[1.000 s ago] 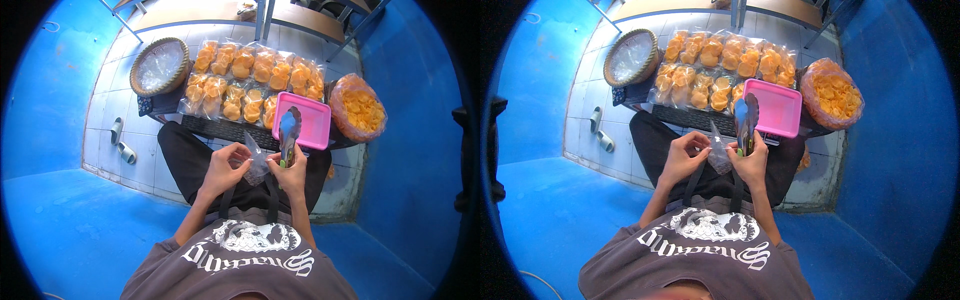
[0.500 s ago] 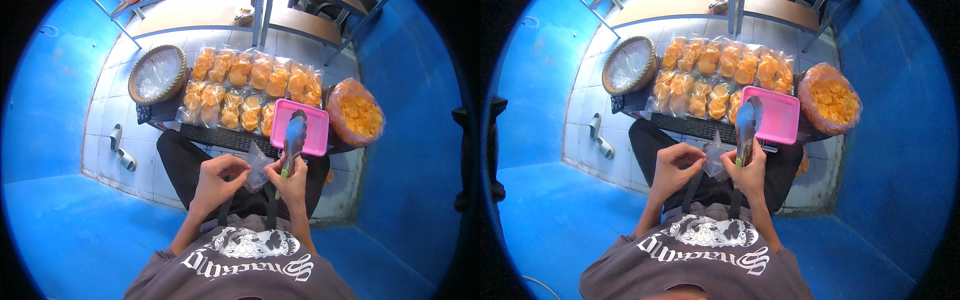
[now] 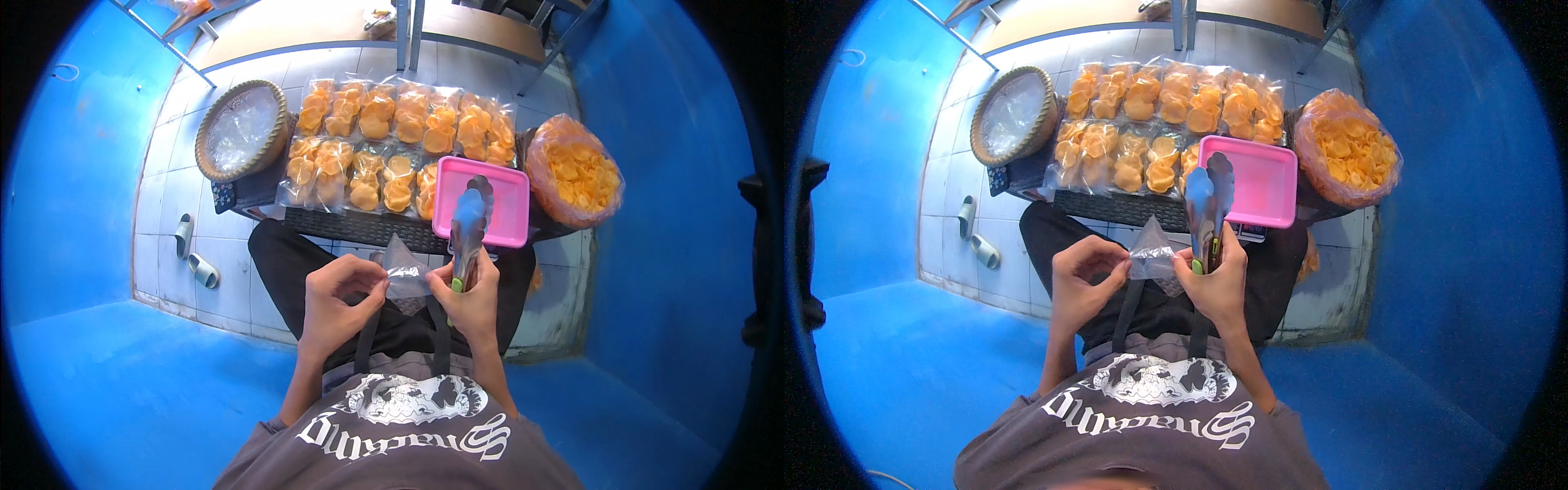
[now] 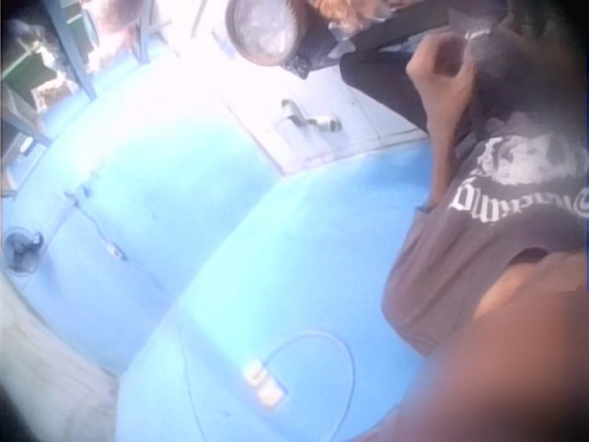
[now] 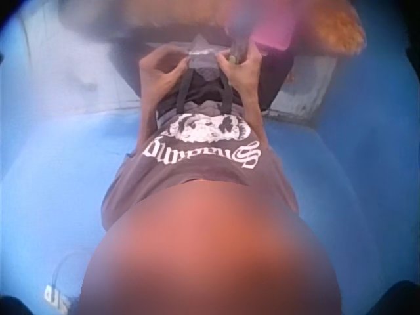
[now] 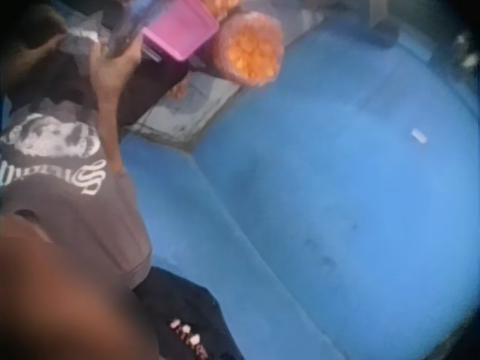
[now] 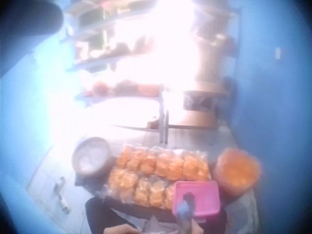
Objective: The person sits on the floor and uses tongs to transfer orange chips from a large bag into small clear plastic bags. They place the filled bags onto a tray and continue the process repeatedly.
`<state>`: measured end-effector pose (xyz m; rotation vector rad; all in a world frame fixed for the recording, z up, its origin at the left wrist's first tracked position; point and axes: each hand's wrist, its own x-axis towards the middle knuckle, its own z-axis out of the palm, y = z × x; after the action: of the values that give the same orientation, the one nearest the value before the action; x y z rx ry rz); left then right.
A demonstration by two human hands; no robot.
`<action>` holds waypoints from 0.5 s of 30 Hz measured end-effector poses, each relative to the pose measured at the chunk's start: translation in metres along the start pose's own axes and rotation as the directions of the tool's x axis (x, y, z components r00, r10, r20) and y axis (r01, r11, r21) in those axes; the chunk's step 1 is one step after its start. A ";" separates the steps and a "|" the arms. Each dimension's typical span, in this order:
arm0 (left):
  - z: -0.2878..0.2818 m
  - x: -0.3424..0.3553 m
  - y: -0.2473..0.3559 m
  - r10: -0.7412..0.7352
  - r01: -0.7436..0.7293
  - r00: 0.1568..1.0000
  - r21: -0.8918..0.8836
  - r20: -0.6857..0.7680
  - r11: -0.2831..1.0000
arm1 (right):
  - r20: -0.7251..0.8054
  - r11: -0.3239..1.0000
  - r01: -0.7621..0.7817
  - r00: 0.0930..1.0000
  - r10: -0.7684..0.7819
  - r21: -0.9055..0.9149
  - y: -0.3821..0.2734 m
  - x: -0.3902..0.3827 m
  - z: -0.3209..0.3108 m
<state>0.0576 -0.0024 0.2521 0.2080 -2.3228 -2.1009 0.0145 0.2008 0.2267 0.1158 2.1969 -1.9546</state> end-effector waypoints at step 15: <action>0.001 -0.004 0.035 0.187 -0.190 0.979 0.030 0.085 0.981 | 0.072 0.995 0.003 0.997 -0.010 0.100 -0.040 -0.018 -0.008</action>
<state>0.0577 0.0025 0.2865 -0.0978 -2.3231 -2.0122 0.0242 0.2056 0.2700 0.0514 2.0580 -2.0388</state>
